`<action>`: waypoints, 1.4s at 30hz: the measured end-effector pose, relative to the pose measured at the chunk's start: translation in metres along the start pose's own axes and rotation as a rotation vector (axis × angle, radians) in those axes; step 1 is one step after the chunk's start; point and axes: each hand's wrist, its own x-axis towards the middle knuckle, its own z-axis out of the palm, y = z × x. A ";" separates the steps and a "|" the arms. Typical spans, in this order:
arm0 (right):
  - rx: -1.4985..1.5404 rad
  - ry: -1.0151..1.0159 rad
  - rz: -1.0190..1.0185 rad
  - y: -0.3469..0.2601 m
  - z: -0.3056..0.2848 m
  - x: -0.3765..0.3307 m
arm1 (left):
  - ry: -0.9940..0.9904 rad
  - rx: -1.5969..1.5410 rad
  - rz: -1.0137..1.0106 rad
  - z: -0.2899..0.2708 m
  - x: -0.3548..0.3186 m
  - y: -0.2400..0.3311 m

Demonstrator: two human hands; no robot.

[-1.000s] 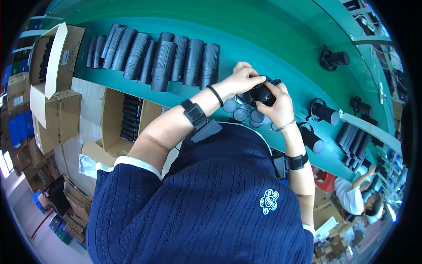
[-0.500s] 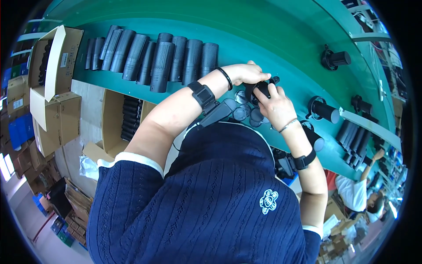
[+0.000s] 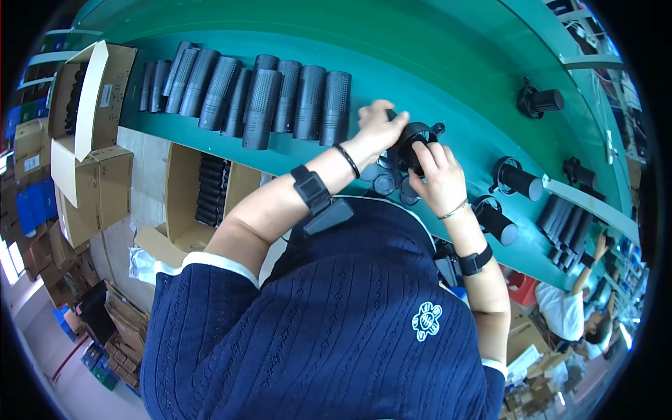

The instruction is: Inspecting and assembling black plastic electronic components at a workstation.

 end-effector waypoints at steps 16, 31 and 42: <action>0.467 0.238 0.414 -0.014 -0.017 0.002 | -0.691 -1.226 -0.139 -0.010 0.003 -0.002; 1.142 0.297 0.594 0.033 0.027 -0.029 | -0.552 -0.740 0.456 -0.004 -0.020 0.027; 0.731 0.697 0.303 0.051 0.028 -0.035 | -0.618 -0.327 0.726 -0.023 -0.027 0.050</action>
